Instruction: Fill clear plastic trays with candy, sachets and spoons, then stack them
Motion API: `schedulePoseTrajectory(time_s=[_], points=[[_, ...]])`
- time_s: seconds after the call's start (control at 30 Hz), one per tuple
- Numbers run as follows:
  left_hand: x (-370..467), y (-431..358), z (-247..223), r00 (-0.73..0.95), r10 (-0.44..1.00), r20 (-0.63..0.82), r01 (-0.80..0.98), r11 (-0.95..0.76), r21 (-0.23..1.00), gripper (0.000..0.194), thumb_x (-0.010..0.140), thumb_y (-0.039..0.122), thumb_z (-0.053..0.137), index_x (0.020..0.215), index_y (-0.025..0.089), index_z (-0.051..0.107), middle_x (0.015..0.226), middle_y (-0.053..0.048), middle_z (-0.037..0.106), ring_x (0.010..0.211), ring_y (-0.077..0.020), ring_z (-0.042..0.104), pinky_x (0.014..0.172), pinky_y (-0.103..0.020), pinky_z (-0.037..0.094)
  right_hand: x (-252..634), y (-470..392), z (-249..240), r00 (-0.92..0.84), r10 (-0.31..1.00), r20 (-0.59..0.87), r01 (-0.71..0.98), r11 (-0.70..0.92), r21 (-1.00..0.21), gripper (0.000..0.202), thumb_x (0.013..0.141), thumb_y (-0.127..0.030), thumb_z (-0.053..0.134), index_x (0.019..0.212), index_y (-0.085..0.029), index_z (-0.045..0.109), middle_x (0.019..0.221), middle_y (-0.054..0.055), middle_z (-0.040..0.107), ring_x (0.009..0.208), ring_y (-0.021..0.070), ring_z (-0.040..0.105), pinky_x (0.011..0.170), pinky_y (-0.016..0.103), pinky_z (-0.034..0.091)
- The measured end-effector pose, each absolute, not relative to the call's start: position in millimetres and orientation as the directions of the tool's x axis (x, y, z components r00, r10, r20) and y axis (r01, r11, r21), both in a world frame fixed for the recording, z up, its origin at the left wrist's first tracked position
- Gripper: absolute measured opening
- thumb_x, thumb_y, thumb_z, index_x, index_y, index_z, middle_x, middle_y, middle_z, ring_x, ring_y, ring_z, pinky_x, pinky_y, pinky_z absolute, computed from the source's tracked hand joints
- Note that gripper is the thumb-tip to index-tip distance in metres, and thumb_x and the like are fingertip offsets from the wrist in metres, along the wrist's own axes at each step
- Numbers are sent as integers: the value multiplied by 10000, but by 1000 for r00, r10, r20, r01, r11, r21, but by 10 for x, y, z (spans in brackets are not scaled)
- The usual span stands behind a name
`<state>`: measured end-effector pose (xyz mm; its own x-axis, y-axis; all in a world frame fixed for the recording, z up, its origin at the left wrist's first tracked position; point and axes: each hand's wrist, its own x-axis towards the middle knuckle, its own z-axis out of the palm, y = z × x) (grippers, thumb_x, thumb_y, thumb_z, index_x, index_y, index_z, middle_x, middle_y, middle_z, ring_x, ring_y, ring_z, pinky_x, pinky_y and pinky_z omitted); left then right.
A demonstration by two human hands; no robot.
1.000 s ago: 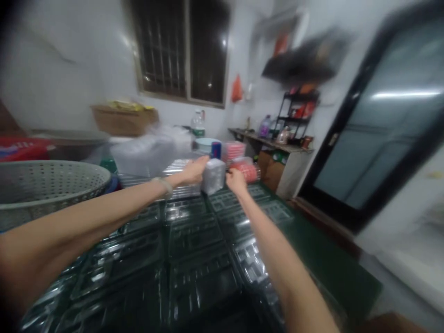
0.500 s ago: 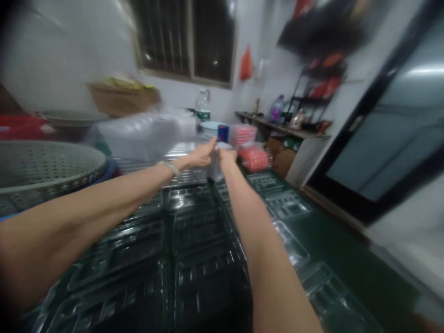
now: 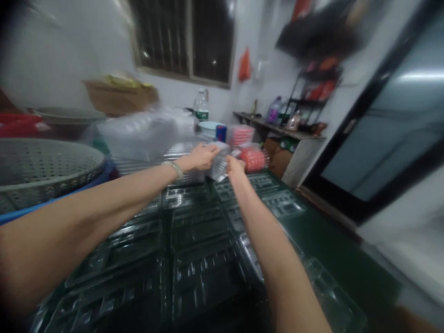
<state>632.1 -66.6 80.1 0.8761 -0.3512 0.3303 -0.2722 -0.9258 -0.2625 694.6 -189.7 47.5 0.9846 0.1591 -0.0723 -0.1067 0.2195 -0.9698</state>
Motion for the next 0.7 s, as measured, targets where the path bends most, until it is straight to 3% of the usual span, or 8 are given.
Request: schedulePoseTrajectory(time_s=[0.1, 0.2, 0.33, 0.4, 0.47, 0.53, 0.6, 0.7], points=[[6318, -679, 777, 875, -342, 344, -254, -927, -276, 493, 732, 119, 441, 1224, 121, 408, 1164, -174, 487, 1061, -295, 454, 857, -439, 298, 6789, -2013, 586, 989, 143, -34, -57, 164, -985, 206, 854, -255, 507, 690, -132, 485, 538, -68, 443, 403, 37, 387, 392, 169, 342], [6318, -672, 771, 887, -323, 331, -236, -931, -277, 513, 712, 111, 452, 1223, 145, 411, 1183, -157, 480, 1034, -281, 466, 831, -429, 320, 6583, -2098, 761, 983, 152, 99, 81, 120, -989, 302, 830, -238, 510, 575, -180, 360, 437, -100, 322, 340, 35, 273, 349, 178, 242], [6301, -665, 782, 900, -305, 312, -225, -937, -268, 483, 745, 146, 428, 1228, 161, 406, 1206, -144, 467, 1038, -270, 464, 828, -429, 331, 6322, -2417, 948, 946, 126, 299, 299, 19, -954, 309, 813, -273, 521, 552, -180, 384, 453, -78, 351, 386, 51, 314, 405, 192, 256], [6286, -667, 791, 905, -305, 298, -231, -938, -260, 495, 750, 160, 430, 1243, 172, 390, 1221, -137, 455, 1065, -268, 450, 846, -426, 326, 6202, -2740, 963, 904, 95, 418, 427, -134, -894, 262, 776, -278, 572, 569, -168, 455, 506, -47, 435, 479, 76, 416, 471, 199, 294], [6277, -665, 805, 911, -308, 276, -242, -938, -248, 534, 730, 163, 454, 1258, 178, 373, 1239, -129, 440, 1085, -269, 438, 863, -421, 321, 6069, -3156, 909, 825, 123, 551, 528, -516, -675, 188, 786, -306, 561, 664, -165, 544, 626, 7, 555, 630, 132, 524, 556, 223, 332], [6279, -656, 820, 916, -312, 252, -255, -938, -236, 572, 715, 169, 470, 1275, 184, 355, 1258, -123, 425, 1094, -273, 431, 874, -420, 318, 5915, -3607, 794, 805, 239, 543, 419, -877, -234, 224, 850, -346, 455, 813, -172, 590, 779, 65, 633, 764, 197, 581, 619, 260, 358], [6293, -643, 834, 920, -314, 235, -262, -938, -225, 581, 720, 182, 474, 1285, 192, 343, 1271, -123, 417, 1101, -274, 425, 882, -419, 312, 5758, -4029, 639, 881, 256, 397, 241, -967, 88, 278, 884, -341, 377, 901, -172, 597, 871, 104, 657, 826, 239, 606, 647, 292, 380], [6320, -631, 846, 923, -312, 225, -265, -940, -216, 583, 732, 198, 482, 1295, 194, 331, 1288, -130, 402, 1114, -276, 418, 898, -428, 294, 5573, -4506, 389, 958, 167, 232, 124, -974, 190, 231, 855, -290, 436, 868, -149, 620, 871, 144, 667, 850, 275, 622, 666, 319, 408]])
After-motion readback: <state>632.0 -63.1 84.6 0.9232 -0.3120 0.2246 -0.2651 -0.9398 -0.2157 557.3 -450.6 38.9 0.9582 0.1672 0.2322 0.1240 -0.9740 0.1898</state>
